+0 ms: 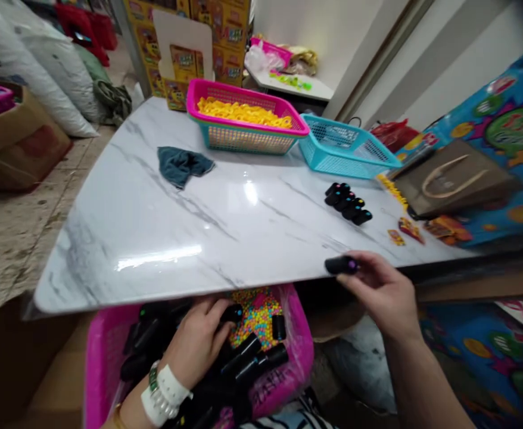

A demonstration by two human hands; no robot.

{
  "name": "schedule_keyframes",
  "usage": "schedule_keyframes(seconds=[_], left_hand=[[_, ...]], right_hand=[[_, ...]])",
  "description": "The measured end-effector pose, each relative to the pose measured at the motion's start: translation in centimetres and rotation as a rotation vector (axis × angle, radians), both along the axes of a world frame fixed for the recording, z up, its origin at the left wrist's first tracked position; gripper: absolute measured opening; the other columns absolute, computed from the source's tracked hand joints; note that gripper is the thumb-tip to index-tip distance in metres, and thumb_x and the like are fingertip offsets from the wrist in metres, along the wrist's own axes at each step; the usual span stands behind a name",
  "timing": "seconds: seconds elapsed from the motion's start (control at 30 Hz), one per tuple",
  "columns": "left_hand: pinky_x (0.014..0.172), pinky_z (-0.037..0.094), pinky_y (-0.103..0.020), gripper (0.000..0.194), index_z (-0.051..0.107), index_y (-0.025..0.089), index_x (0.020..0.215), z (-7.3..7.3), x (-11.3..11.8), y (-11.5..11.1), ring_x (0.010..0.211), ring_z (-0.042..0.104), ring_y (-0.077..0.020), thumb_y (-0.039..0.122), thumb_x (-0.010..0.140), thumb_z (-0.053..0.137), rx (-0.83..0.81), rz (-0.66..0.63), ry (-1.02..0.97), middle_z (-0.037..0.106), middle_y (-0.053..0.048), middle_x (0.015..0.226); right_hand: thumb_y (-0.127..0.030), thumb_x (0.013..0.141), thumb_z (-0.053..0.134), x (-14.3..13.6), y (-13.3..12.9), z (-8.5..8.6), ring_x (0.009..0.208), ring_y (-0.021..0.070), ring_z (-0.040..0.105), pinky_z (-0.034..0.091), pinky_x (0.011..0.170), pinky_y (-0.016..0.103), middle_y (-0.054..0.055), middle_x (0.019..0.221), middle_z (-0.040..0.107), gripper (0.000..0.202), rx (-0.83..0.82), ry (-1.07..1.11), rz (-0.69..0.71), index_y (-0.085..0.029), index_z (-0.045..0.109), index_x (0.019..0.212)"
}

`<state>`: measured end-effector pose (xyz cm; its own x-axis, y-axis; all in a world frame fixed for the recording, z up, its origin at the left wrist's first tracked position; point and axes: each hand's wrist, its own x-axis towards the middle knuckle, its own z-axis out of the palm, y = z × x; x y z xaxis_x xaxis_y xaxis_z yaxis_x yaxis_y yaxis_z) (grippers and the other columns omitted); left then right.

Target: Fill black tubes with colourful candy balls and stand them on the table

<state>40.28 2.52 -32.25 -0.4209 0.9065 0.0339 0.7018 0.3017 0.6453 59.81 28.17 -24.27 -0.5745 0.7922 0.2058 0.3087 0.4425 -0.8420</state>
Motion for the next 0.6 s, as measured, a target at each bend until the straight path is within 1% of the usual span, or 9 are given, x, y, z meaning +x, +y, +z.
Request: schedule_keyframes(seconds=[0.07, 0.13, 0.23, 0.33, 0.4, 0.43, 0.5, 0.53, 0.6], left_hand=[[0.092, 0.054, -0.045, 0.026, 0.056, 0.023, 0.114, -0.3, 0.0, 0.2, 0.106, 0.063, -0.0254, 0.019, 0.089, 0.050, 0.020, -0.012, -0.001, 0.061, -0.010, 0.118], [0.091, 0.055, -0.043, 0.026, 0.056, 0.023, 0.115, -0.5, 0.1, 0.4, 0.105, 0.064, -0.0242, 0.020, 0.089, 0.049, 0.051, -0.025, -0.010, 0.063, -0.009, 0.116], [0.089, 0.057, -0.040, 0.026, 0.056, 0.022, 0.115, -0.6, 0.2, 0.7, 0.103, 0.066, -0.0231, 0.022, 0.090, 0.050, 0.092, -0.027, -0.003, 0.066, -0.008, 0.112], [0.088, 0.057, -0.038, 0.025, 0.058, 0.019, 0.113, -0.5, 0.2, 0.9, 0.101, 0.067, -0.0229, 0.023, 0.089, 0.051, 0.119, -0.006, 0.005, 0.067, -0.009, 0.110], [0.086, 0.057, -0.038, 0.024, 0.059, 0.018, 0.111, -0.2, 0.2, 0.9, 0.098, 0.067, -0.0223, 0.023, 0.089, 0.052, 0.140, 0.014, -0.010, 0.068, -0.009, 0.107], [0.085, 0.057, -0.037, 0.023, 0.059, 0.018, 0.110, 0.0, 0.3, 0.9, 0.096, 0.067, -0.0217, 0.023, 0.089, 0.053, 0.149, 0.023, -0.026, 0.068, -0.009, 0.105], [0.082, 0.056, -0.036, 0.022, 0.060, 0.017, 0.108, 0.6, 0.3, 0.8, 0.092, 0.067, -0.0202, 0.024, 0.088, 0.057, 0.166, 0.039, -0.073, 0.069, -0.007, 0.101], [0.082, 0.056, -0.035, 0.022, 0.061, 0.017, 0.107, 0.9, 0.4, 0.8, 0.091, 0.066, -0.0195, 0.025, 0.086, 0.060, 0.173, 0.046, -0.104, 0.069, -0.007, 0.100], [0.084, 0.054, -0.033, 0.024, 0.062, 0.018, 0.107, 1.5, 0.5, 0.9, 0.092, 0.065, -0.0179, 0.024, 0.084, 0.064, 0.186, 0.057, -0.175, 0.070, -0.005, 0.100]], right_hand=[[-0.042, 0.066, 0.078, 0.6, 4.0, -0.5, 0.065, 0.0156, 0.062, 0.053, 0.064, 0.029, 0.004, 0.082, 0.070, 0.045, 0.113, -0.080, -0.284, -0.017, 0.067, 0.102], [-0.049, 0.062, 0.077, 0.2, 7.6, -1.6, 0.062, 0.0176, 0.062, 0.052, 0.064, 0.031, 0.004, 0.073, 0.069, 0.049, 0.153, -0.176, -0.414, -0.015, 0.069, 0.095], [-0.055, 0.061, 0.073, -1.6, 11.5, -2.8, 0.066, 0.0218, 0.063, 0.048, 0.069, 0.034, 0.006, 0.068, 0.069, 0.042, 0.276, -0.315, -0.496, -0.016, 0.069, 0.077], [-0.056, 0.066, 0.069, -3.0, 12.9, -2.5, 0.065, 0.0227, 0.060, 0.044, 0.069, 0.034, 0.006, 0.062, 0.067, 0.037, 0.432, -0.454, -0.497, -0.019, 0.064, 0.060], [-0.054, 0.071, 0.066, -3.1, 11.7, -1.9, 0.060, 0.0208, 0.057, 0.042, 0.066, 0.033, 0.005, 0.058, 0.063, 0.038, 0.516, -0.478, -0.477, -0.020, 0.061, 0.057], [-0.054, 0.074, 0.064, -2.9, 10.3, -1.6, 0.058, 0.0194, 0.055, 0.041, 0.064, 0.032, 0.003, 0.056, 0.061, 0.038, 0.560, -0.452, -0.458, -0.019, 0.061, 0.058], [-0.051, 0.080, 0.062, -2.5, 5.9, -1.4, 0.056, 0.0163, 0.054, 0.041, 0.061, 0.030, 0.001, 0.056, 0.060, 0.037, 0.592, -0.342, -0.349, -0.019, 0.062, 0.061], [-0.048, 0.082, 0.062, -2.3, 3.1, -1.4, 0.055, 0.0151, 0.054, 0.042, 0.060, 0.029, 0.001, 0.057, 0.060, 0.034, 0.556, -0.280, -0.251, -0.019, 0.063, 0.065], [-0.041, 0.085, 0.062, -2.4, -2.8, -1.7, 0.060, 0.0146, 0.060, 0.048, 0.060, 0.026, 0.002, 0.071, 0.068, 0.021, 0.314, -0.221, 0.136, -0.021, 0.068, 0.080]])
